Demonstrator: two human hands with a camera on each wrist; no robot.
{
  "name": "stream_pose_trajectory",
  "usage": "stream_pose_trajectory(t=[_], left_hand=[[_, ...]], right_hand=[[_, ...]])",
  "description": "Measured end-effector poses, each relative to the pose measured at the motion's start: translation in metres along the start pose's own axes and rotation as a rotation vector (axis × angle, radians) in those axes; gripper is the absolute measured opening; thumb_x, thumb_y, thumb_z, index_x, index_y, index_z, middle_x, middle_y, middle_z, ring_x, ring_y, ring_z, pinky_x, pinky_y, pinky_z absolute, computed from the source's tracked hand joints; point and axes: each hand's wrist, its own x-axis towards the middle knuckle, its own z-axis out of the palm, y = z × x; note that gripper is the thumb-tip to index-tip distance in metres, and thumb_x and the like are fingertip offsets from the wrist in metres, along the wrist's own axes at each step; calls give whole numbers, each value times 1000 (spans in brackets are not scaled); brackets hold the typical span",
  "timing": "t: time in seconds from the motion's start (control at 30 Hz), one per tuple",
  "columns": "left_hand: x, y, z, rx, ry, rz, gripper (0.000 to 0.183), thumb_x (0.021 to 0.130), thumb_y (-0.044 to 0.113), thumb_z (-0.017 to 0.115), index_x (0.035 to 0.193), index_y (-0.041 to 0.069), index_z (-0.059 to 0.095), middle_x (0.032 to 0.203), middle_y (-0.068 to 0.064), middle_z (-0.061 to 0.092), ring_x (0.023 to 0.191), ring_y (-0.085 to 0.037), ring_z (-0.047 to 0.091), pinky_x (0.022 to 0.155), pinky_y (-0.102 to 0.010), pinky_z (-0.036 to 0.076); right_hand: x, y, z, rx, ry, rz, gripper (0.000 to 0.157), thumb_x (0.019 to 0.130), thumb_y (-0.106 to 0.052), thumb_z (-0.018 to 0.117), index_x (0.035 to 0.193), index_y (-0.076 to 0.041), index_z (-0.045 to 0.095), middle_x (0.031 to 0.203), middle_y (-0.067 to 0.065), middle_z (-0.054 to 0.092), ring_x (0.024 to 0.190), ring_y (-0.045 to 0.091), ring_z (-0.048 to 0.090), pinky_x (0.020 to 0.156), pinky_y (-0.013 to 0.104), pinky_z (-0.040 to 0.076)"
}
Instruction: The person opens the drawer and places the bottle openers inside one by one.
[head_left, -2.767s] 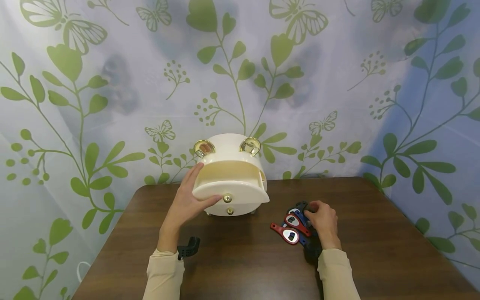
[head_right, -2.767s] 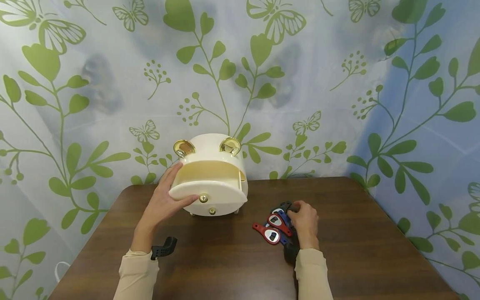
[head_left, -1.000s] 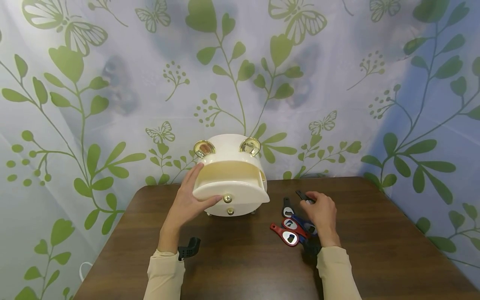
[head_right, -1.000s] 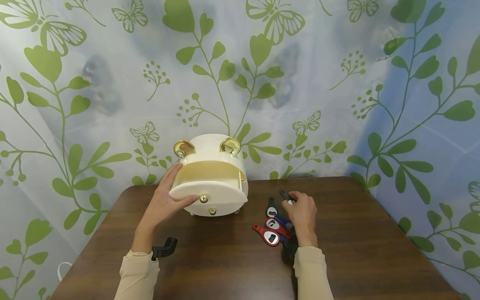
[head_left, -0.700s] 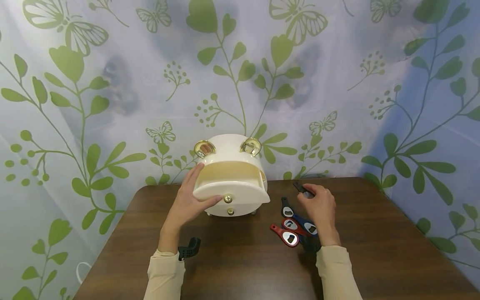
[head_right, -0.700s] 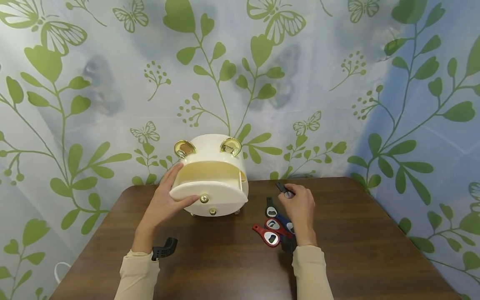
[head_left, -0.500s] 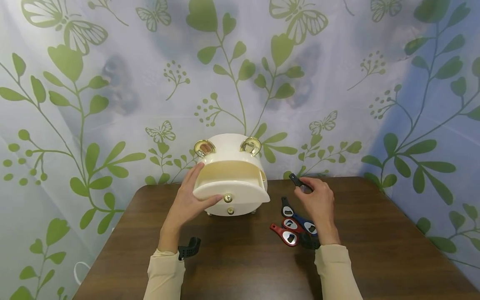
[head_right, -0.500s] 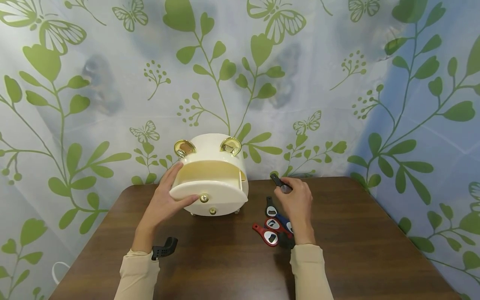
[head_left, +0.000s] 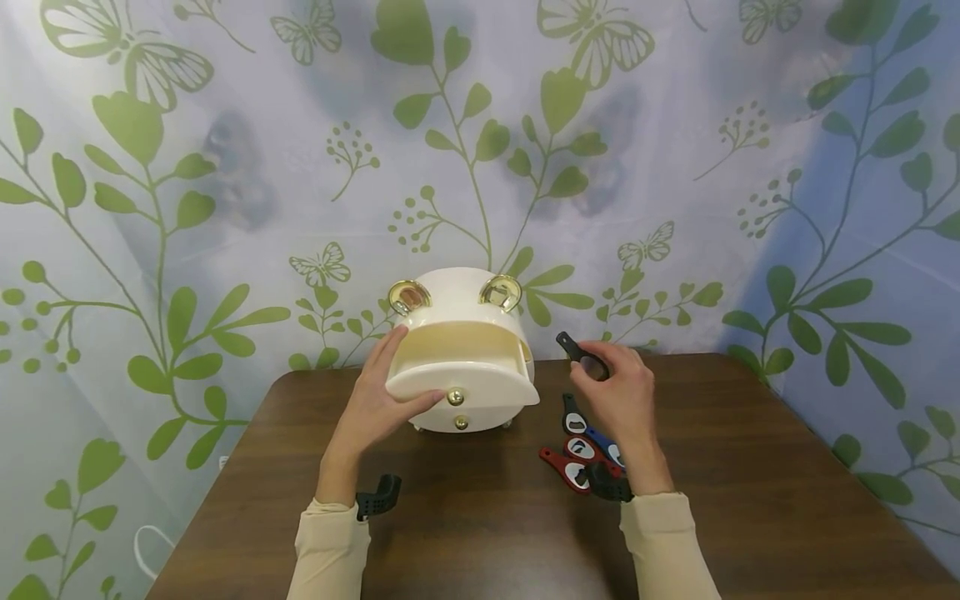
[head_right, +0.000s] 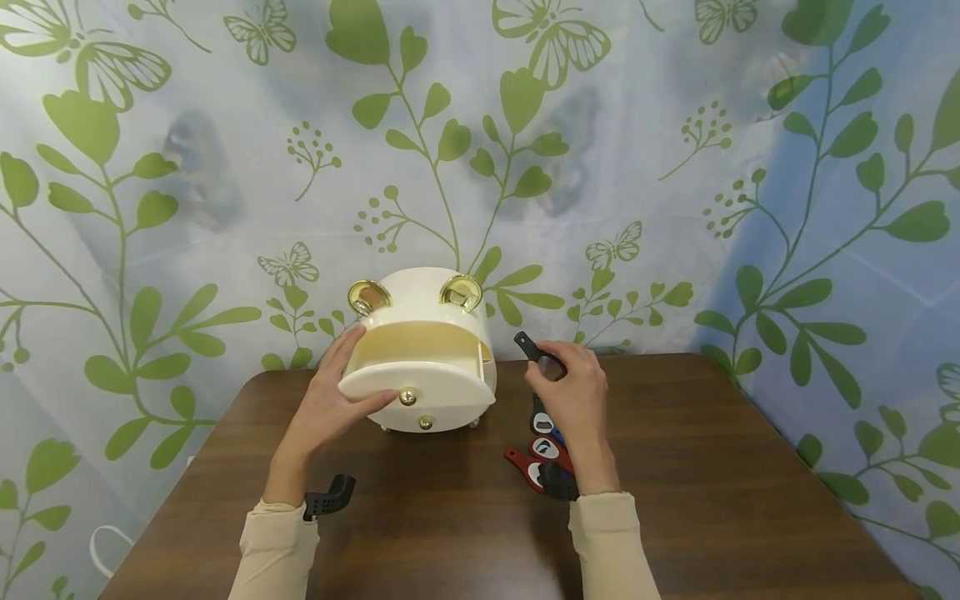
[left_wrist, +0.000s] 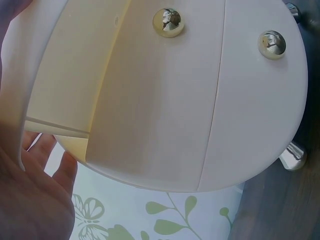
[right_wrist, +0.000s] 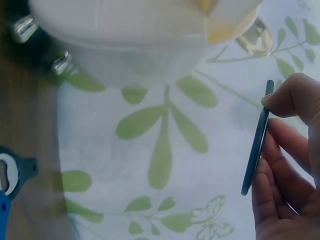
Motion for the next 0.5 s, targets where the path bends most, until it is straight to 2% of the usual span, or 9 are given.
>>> stream_pose_trajectory(t=[0.33,0.5], left_hand=[[1,-2,-2,-2,4,2,108,77,51,89,164,34,27,169,3,24,154,-27,27,118,-63,31],[0,-2,0,-7,-3,3,108,77,52,89,164,36,26,169,2,24,154,-28,28,117,-63,31]], right_hand=[[-4,-25,9,128,-34,-73,26,80,-6,84,106,-9,80,106,8,75,99,27,64,86,38,48],[-8,-32,13,164,-54,-69,28,80,-7,85,107,-11,80,108,5,75,101,24,65,87,39,49]])
